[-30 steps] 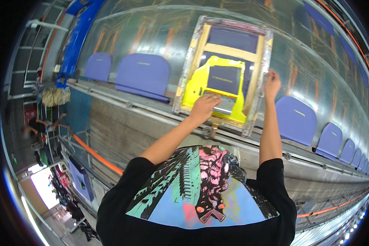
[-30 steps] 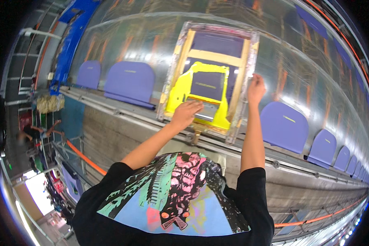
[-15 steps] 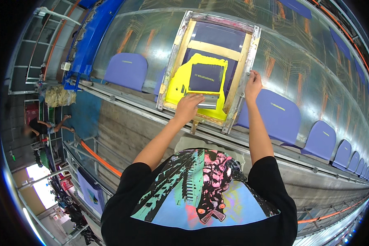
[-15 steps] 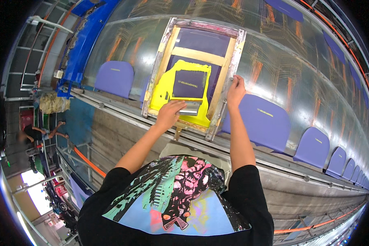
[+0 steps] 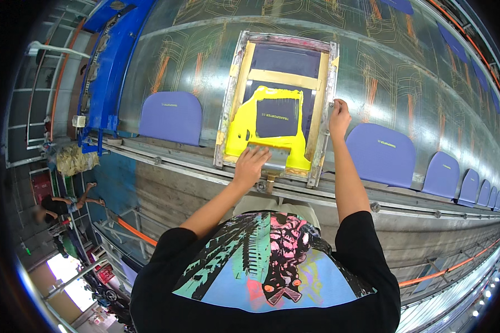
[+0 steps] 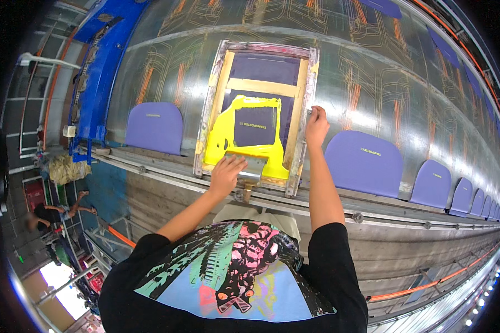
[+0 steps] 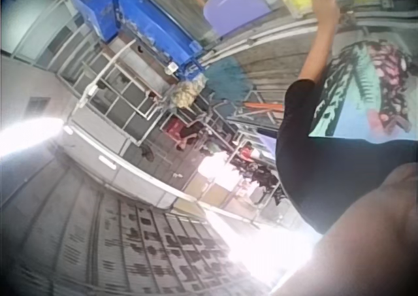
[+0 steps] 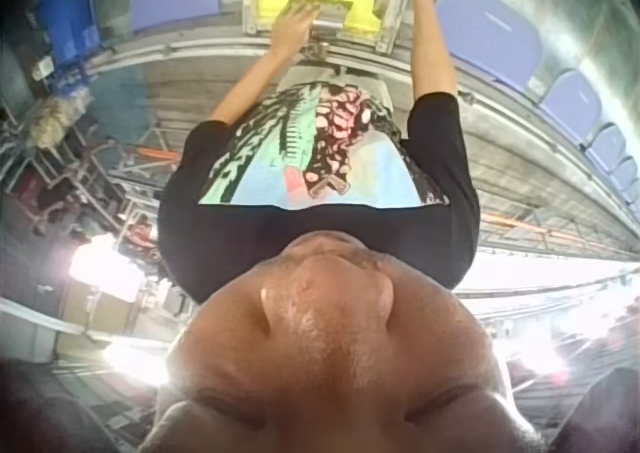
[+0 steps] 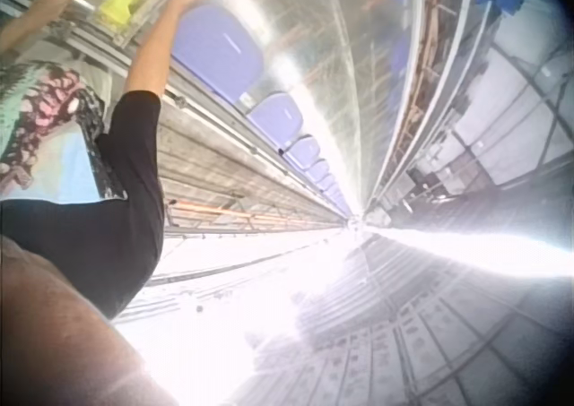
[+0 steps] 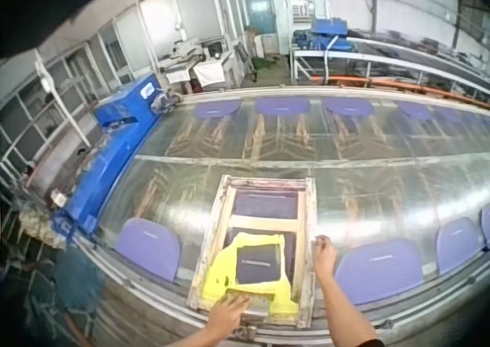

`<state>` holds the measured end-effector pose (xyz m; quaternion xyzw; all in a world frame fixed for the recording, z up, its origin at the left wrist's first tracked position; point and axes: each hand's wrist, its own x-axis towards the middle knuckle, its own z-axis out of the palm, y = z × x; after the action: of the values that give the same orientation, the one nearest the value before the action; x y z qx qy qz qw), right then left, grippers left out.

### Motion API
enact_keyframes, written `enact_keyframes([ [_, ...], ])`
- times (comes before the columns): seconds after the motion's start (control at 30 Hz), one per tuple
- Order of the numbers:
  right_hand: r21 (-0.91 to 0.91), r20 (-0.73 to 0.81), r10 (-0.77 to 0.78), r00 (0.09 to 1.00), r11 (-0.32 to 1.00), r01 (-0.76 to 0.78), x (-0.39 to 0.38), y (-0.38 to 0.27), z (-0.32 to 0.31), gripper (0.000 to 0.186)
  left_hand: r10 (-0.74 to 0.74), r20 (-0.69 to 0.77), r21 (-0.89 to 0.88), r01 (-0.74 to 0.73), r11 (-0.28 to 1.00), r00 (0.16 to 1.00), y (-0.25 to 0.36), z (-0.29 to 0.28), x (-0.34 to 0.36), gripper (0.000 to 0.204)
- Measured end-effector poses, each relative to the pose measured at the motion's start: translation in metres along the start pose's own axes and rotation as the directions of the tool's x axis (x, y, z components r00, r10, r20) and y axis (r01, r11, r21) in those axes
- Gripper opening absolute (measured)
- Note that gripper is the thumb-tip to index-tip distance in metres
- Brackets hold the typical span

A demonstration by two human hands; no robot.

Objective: The person applies yellow ink to a screen printing frame using a squeegee, then pulls the ink across the mesh to print a design onto a purple t-shirt laid on a conveyor. The person repeats this process on multiple shirts moving along the line.

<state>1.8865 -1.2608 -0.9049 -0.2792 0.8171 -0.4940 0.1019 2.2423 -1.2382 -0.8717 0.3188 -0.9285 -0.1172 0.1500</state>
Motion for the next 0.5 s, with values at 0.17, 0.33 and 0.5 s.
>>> enact_keyframes([
  [0.17,-0.02,0.001,-0.014,1.0,1.0,0.014,-0.005,-0.002,-0.006,0.02,-0.052,-0.04,-0.148,0.045,0.988,0.998,-0.035,-0.017,0.123,0.033],
  [0.33,0.039,0.006,-0.05,0.999,0.998,0.05,-0.011,-0.012,0.007,0.019,-0.073,-0.057,-0.026,0.072,0.997,0.996,-0.053,-0.024,0.167,0.034],
  [0.5,0.078,-0.023,-0.008,1.0,0.997,0.01,-0.007,-0.01,0.003,0.019,-0.011,-0.135,0.012,0.013,1.0,0.991,-0.029,-0.004,0.101,0.035],
])
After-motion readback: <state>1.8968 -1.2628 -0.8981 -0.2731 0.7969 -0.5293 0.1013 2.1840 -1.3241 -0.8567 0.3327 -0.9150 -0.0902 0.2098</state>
